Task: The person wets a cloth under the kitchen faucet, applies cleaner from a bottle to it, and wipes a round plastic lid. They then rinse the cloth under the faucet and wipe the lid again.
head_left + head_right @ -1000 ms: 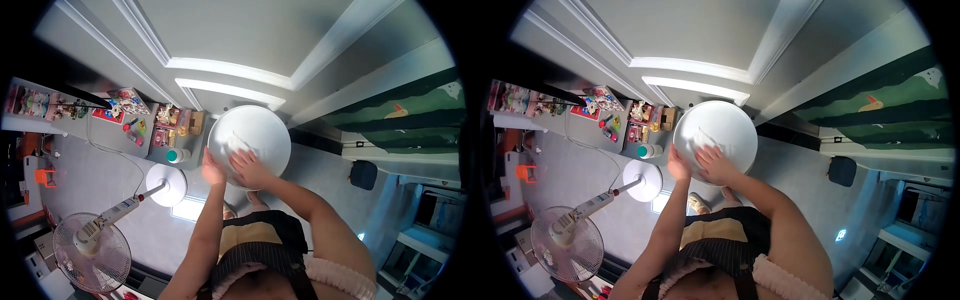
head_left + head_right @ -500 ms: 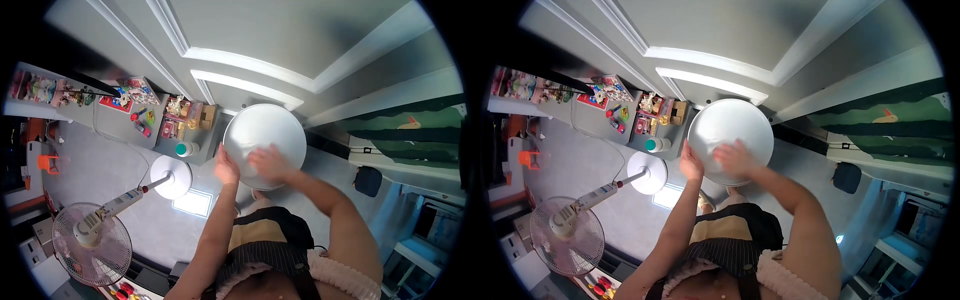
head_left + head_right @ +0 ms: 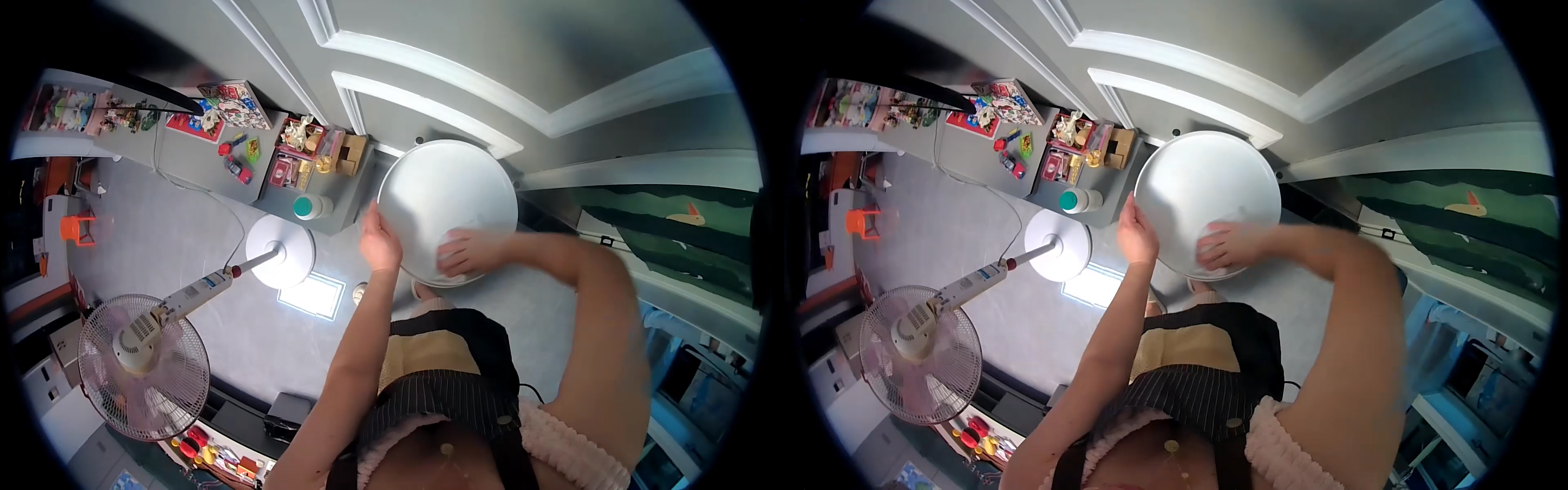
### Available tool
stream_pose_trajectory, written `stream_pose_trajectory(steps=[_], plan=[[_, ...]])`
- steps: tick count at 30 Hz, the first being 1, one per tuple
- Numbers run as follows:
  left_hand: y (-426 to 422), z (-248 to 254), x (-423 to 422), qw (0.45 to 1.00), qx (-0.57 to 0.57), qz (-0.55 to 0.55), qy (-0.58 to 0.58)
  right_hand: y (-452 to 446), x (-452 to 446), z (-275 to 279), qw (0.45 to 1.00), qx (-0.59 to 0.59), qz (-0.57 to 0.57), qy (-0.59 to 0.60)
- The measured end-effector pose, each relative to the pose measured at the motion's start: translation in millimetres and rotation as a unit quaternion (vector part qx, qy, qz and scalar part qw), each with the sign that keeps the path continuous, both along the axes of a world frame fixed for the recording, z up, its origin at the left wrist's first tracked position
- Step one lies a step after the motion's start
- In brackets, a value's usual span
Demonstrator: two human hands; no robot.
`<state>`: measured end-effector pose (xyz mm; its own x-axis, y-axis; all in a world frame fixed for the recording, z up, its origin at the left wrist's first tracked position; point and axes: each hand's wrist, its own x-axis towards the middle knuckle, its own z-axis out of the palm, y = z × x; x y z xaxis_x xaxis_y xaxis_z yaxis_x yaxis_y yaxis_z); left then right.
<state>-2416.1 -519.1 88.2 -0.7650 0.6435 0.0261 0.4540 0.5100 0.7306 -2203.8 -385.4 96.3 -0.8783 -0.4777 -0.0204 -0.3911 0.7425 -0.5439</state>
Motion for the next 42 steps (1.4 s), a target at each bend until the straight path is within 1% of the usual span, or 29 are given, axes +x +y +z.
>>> stream_pose_trajectory(steps=[1, 3, 4, 6, 7, 9, 10, 12, 13, 15, 17, 19, 21, 22, 24, 25, 27, 28, 30, 32, 34, 35, 36, 38, 39, 40, 41, 42], plan=[[1, 0, 0, 1.0, -0.002, -0.001, 0.0, 9, -4, 6, 1.0, -0.002, -0.001, 0.0], [1, -1, 1, 0.999, 0.002, 0.03, -0.036, 19, -10, 25, 0.993, 0.076, 0.089, 0.001], [1, -2, 2, 0.999, 0.001, 0.03, -0.035, 8, -19, 23, 0.993, 0.075, 0.089, 0.002], [0, -7, 2, 0.999, -0.009, 0.034, -0.024, -27, -49, 21, 0.99, 0.134, 0.031, 0.04], [2, -5, 2, 0.999, -0.009, 0.034, -0.025, -36, -56, 22, 0.99, 0.134, 0.031, 0.039], [3, -1, 2, 0.999, 0.012, 0.032, -0.018, -49, -60, 25, 0.981, 0.083, -0.164, 0.058], [3, 0, 3, 0.999, 0.013, 0.033, -0.021, -53, -57, 24, 0.982, 0.084, -0.162, 0.056], [0, 0, 8, 1.0, 0.008, 0.018, -0.015, -57, -43, 20, 0.976, 0.149, -0.152, 0.046], [-2, 0, 5, 1.0, 0.005, 0.015, -0.014, -44, -31, 19, 0.976, 0.145, -0.155, 0.047], [3, 4, -2, 1.0, 0.013, 0.007, -0.009, 3, 3, 16, 0.99, 0.137, -0.022, 0.033], [2, -2, 1, 1.0, 0.009, 0.019, -0.019, 13, 7, 22, 0.988, 0.147, -0.02, 0.031], [-1, -7, 3, 0.999, 0.003, 0.016, -0.027, 0, 3, 25, 0.987, 0.155, -0.031, 0.029], [3, -7, 4, 0.999, 0.025, 0.024, 0.018, -33, -38, 46, 0.977, 0.181, -0.113, 0.016], [4, -5, 5, 0.999, 0.028, 0.026, 0.016, -44, -44, 43, 0.976, 0.184, -0.112, 0.015], [2, -3, 2, 0.999, 0.048, 0.018, 0.006, -65, -50, 29, 0.953, 0.152, -0.257, 0.055], [-1, -2, 4, 0.999, 0.044, 0.017, 0.005, -60, -38, 27, 0.953, 0.149, -0.258, 0.052], [1, 0, 3, 0.999, 0.009, 0.018, -0.026, -27, -6, 31, 0.979, 0.106, -0.172, 0.018], [1, 0, 3, 0.999, 0.008, 0.016, -0.029, -17, 3, 36, 0.979, 0.105, -0.173, 0.015], [2, -3, 3, 1.0, 0.018, 0.016, -0.009, -4, 12, 46, 0.981, 0.115, -0.129, -0.085], [1, -4, 4, 1.0, 0.019, 0.02, -0.011, -28, -10, 39, 0.983, 0.099, -0.137, -0.068], [4, -6, 5, 0.999, 0.027, 0.03, -0.011, -59, -46, 31, 0.97, 0.094, -0.218, 0.045], [5, -5, 2, 0.999, 0.041, 0.028, -0.012, -68, -49, 25, 0.968, 0.078, -0.24, -0.007], [0, -6, 1, 0.999, 0.048, 0.02, -0.015, -68, -44, 21, 0.967, 0.073, -0.246, -0.006], [1, 0, 1, 0.998, 0.036, 0.022, -0.036, -49, -15, 17, 0.964, 0.129, -0.218, -0.08], [4, 3, 2, 0.997, 0.029, 0.028, -0.059, -38, -4, 23, 0.963, 0.129, -0.223, -0.083], [4, 0, 3, 0.997, 0.029, 0.028, -0.062, -25, 7, 37, 0.963, 0.124, -0.2, -0.129], [4, -5, 3, 0.997, 0.036, 0.033, -0.051, -18, 11, 45, 0.962, 0.118, -0.174, -0.174], [4, -8, 3, 0.998, 0.042, 0.036, -0.04, -24, -1, 45, 0.962, 0.119, -0.174, -0.176]])
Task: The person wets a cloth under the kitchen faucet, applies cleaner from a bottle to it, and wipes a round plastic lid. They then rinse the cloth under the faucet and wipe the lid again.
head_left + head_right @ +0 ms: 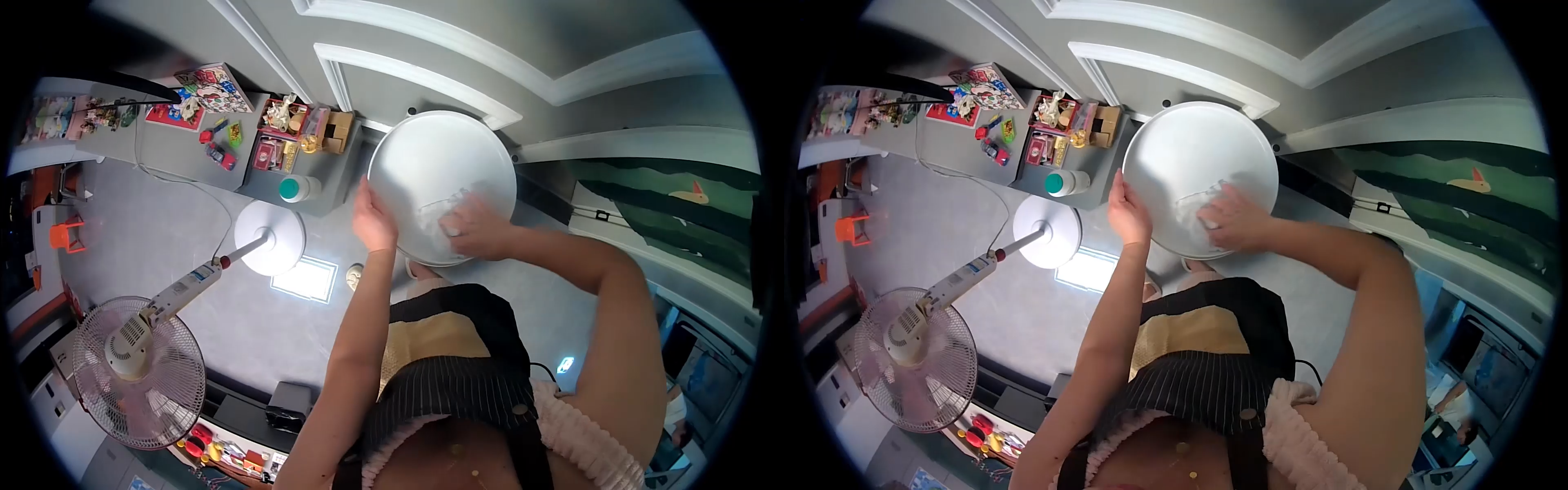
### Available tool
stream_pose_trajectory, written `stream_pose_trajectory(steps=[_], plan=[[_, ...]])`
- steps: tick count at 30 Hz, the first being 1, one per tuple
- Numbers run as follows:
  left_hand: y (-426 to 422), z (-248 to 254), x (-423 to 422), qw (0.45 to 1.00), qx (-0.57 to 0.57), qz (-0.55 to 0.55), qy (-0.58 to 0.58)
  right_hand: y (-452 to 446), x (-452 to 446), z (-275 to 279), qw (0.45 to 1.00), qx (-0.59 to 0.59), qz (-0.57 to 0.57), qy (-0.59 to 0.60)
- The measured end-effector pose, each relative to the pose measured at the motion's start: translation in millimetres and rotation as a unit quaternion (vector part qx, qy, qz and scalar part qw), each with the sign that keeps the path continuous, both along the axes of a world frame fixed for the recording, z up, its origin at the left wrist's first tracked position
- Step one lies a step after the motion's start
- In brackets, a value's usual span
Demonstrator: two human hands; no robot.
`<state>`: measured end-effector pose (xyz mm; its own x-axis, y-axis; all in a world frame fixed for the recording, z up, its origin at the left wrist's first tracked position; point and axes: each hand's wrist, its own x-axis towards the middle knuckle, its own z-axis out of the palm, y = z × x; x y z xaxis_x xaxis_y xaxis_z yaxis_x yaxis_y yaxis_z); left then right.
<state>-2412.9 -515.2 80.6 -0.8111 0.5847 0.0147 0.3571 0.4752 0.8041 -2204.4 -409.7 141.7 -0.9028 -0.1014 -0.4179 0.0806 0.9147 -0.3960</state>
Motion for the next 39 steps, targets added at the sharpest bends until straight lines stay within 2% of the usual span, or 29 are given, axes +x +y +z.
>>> stream_pose_trajectory(steps=[2, 6, 8, 9, 10, 13, 14, 16, 17, 19, 20, 22, 25, 26, 28, 29, 33, 35, 39], plan=[[-6, -3, 0, 1.0, -0.002, -0.006, 0.011, -29, -28, -7, 0.988, 0.057, -0.013, 0.144], [-4, 0, -1, 1.0, 0.006, -0.017, 0.011, -35, -10, -33, 0.983, 0.024, -0.088, 0.156], [-3, 1, -2, 1.0, 0.007, -0.02, 0.01, -6, 25, -11, 0.993, -0.006, -0.115, 0.03], [-2, 2, -1, 1.0, 0.008, -0.014, 0.01, -3, 27, 10, 0.994, 0.007, -0.105, 0.026], [-3, 3, 0, 1.0, 0.007, -0.012, 0.008, -9, 25, 2, 0.994, 0.007, -0.103, 0.024], [-3, 5, 2, 1.0, -0.012, 0.001, -0.024, -42, -22, -23, 0.984, 0.01, -0.105, 0.14], [-4, -2, 2, 0.999, 0.024, 0.004, -0.025, -49, -50, -22, 0.977, 0.008, -0.114, 0.178], [-5, -6, 3, 0.998, 0.055, 0.003, -0.023, -38, -89, -49, 0.95, 0.149, -0.196, 0.194], [-5, -6, 5, 0.999, 0.046, 0.0, -0.005, -34, -103, -50, 0.95, 0.146, -0.198, 0.194], [-5, -5, 1, 0.999, 0.037, -0.009, 0.018, -28, -124, -43, 0.885, 0.129, -0.367, 0.257], [-5, -3, -3, 1.0, 0.021, -0.015, 0.005, -40, -114, -40, 0.882, 0.129, -0.371, 0.258], [0, 0, -8, 1.0, 0.016, -0.018, -0.004, -65, -79, -33, 0.936, 0.149, -0.225, 0.226], [-5, 0, 3, 1.0, 0.019, -0.018, 0.009, -59, -55, -32, 0.934, 0.141, -0.22, 0.242], [-3, -1, 1, 1.0, 0.022, -0.021, 0.008, -47, -63, -35, 0.934, 0.145, -0.222, 0.241], [-3, 0, -4, 0.999, 0.027, -0.023, -0.011, -7, -99, -36, 0.884, 0.222, -0.334, 0.241], [-3, 3, -5, 0.999, 0.026, -0.017, -0.009, 2, -113, -33, 0.859, 0.218, -0.385, 0.259], [-3, 11, -6, 0.999, -0.019, -0.035, -0.006, -47, -77, -49, 0.877, 0.228, -0.374, 0.197], [-1, 11, -2, 0.999, -0.02, -0.027, -0.007, -69, -52, -45, 0.896, 0.16, -0.377, 0.171], [2, 9, 0, 1.0, 0.008, -0.014, 0.011, -16, -109, -51, 0.871, 0.185, -0.386, 0.24]])
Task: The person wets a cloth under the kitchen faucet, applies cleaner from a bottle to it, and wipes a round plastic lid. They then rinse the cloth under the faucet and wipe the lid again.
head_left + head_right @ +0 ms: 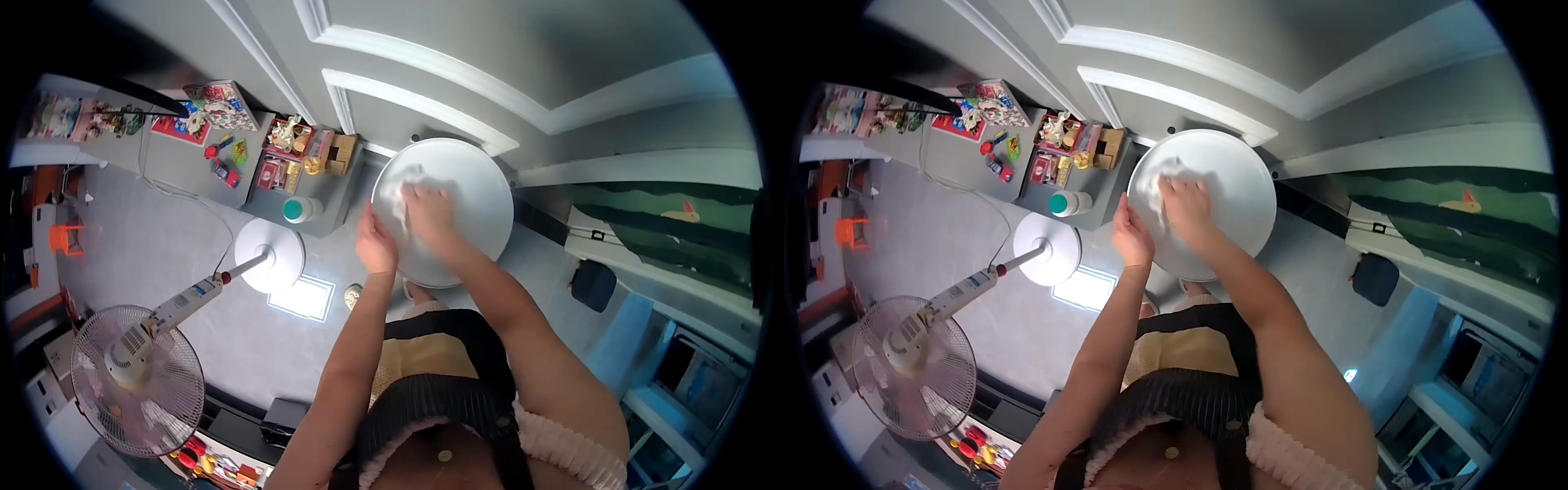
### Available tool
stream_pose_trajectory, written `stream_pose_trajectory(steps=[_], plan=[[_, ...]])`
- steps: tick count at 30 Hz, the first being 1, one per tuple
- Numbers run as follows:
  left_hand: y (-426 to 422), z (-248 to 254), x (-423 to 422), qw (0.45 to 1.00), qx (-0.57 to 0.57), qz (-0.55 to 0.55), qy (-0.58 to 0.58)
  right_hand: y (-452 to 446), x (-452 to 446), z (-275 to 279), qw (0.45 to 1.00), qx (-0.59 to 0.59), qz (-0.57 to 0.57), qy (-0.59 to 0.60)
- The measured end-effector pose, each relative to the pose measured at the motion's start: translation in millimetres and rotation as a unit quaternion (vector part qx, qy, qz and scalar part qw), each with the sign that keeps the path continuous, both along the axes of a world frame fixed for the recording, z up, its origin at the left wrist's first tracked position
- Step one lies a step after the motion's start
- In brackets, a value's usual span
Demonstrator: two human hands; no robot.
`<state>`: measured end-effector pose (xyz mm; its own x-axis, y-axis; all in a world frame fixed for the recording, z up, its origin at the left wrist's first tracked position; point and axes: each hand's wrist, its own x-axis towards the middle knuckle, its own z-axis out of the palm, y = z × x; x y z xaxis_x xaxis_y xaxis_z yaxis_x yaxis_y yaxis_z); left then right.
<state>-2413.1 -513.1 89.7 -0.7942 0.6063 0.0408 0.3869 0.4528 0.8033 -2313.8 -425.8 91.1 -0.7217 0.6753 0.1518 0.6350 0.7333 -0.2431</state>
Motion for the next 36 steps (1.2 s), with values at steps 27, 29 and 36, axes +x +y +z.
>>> stream_pose_trajectory(steps=[27, 29, 36], plan=[[-3, -10, -3, 0.999, -0.014, -0.031, 0.04, -45, 42, 6, 0.995, -0.078, -0.035, -0.059], [-3, -10, -2, 0.999, 0.0, -0.028, 0.031, -34, 36, 6, 0.999, -0.039, -0.035, 0.004], [1, -1, -7, 0.999, -0.018, -0.031, 0.034, -18, 40, -7, 0.997, -0.029, -0.052, -0.051]])
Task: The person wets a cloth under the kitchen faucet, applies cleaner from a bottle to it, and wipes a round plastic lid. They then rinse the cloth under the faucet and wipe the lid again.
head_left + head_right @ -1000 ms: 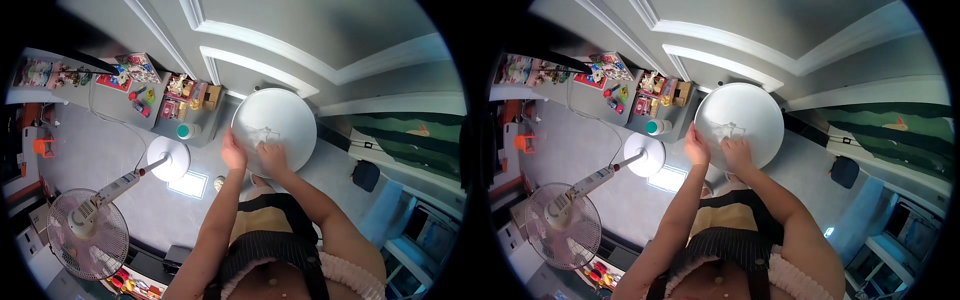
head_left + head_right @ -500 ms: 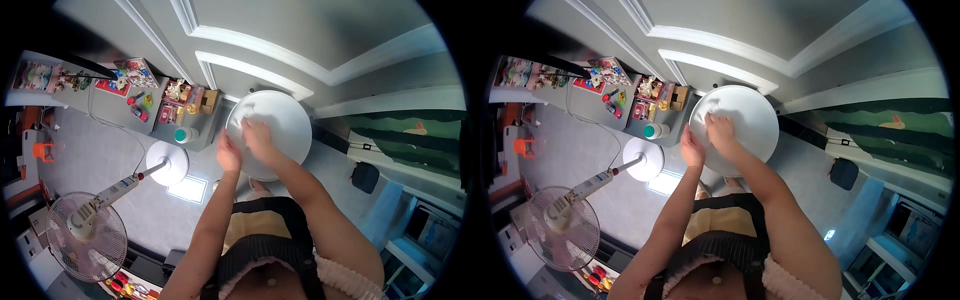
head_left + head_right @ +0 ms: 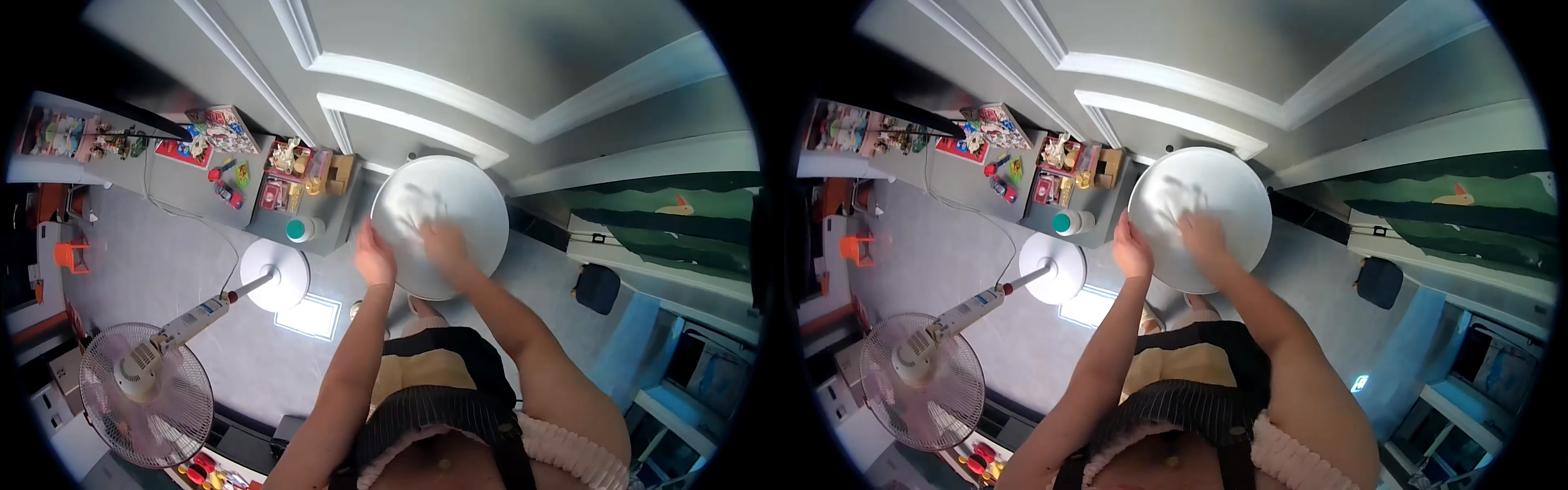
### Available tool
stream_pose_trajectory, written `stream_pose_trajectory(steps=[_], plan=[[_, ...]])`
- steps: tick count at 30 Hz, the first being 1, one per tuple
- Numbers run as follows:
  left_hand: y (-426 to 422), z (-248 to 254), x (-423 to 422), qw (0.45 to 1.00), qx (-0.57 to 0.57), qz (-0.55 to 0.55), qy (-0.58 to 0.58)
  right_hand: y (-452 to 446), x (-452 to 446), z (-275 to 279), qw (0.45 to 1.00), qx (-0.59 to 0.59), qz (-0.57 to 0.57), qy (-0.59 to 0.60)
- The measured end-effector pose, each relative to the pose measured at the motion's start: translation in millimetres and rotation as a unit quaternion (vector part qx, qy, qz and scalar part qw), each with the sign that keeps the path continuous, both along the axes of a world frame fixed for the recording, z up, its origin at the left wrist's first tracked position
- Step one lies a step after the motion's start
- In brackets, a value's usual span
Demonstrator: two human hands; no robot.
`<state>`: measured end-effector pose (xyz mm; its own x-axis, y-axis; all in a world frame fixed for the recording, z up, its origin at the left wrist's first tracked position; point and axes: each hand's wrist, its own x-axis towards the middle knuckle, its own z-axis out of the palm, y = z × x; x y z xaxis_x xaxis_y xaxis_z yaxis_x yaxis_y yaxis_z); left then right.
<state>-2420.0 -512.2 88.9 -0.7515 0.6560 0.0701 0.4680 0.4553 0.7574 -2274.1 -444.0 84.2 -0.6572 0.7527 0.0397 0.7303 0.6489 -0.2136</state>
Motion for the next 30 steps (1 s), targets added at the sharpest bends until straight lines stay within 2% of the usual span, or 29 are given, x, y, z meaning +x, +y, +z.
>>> stream_pose_trajectory(steps=[2, 5, 7, 8, 10, 13, 16, 18, 21, 22, 24, 25, 27, 29, 30], plan=[[-1, 3, 4, 1.0, -0.005, -0.003, -0.022, -13, 15, 6, 0.999, -0.035, 0.016, -0.037], [-2, 4, 5, 1.0, -0.007, 0.005, -0.014, 11, -6, 9, 0.999, 0.015, 0.033, -0.001], [0, -2, 3, 1.0, -0.01, 0.012, -0.017, 56, -43, -3, 0.996, 0.085, -0.01, 0.024], [-1, -3, 2, 1.0, -0.012, 0.011, -0.016, 52, -40, -3, 0.996, 0.083, -0.01, 0.025], [-2, -2, -1, 0.999, -0.03, -0.005, -0.017, 38, -22, 1, 0.999, -0.037, 0.014, -0.019], [-1, -3, 3, 1.0, -0.012, -0.001, 0.004, -22, 23, -3, 1.0, -0.015, -0.004, -0.004], [-1, -4, 3, 1.0, 0.012, 0.002, -0.001, 17, 1, -19, 0.999, -0.01, -0.011, 0.046], [3, -4, 1, 1.0, 0.005, 0.007, -0.007, 53, -41, 14, 0.992, 0.112, -0.013, 0.051], [-2, -4, 2, 1.0, -0.004, 0.007, -0.004, 38, -53, 14, 0.992, 0.092, -0.064, 0.052], [1, -3, 4, 1.0, 0.006, 0.012, 0.006, 22, -40, -7, 0.998, -0.011, -0.048, -0.026], [2, -6, 1, 1.0, 0.013, 0.005, 0.007, -24, -11, -10, 0.996, -0.045, -0.034, 0.066], [0, -7, 1, 1.0, 0.016, 0.003, 0.005, -27, -4, -3, 0.996, -0.044, -0.033, 0.065], [4, -5, 3, 1.0, 0.027, 0.008, -0.001, -24, 5, 20, 0.999, 0.03, -0.001, 0.021], [-2, -1, 5, 1.0, 0.026, 0.006, -0.007, 30, -22, 18, 0.997, 0.012, 0.001, -0.08], [1, 1, 3, 1.0, 0.012, 0.004, -0.003, 42, -33, 15, 0.997, 0.011, 0.002, -0.079]])
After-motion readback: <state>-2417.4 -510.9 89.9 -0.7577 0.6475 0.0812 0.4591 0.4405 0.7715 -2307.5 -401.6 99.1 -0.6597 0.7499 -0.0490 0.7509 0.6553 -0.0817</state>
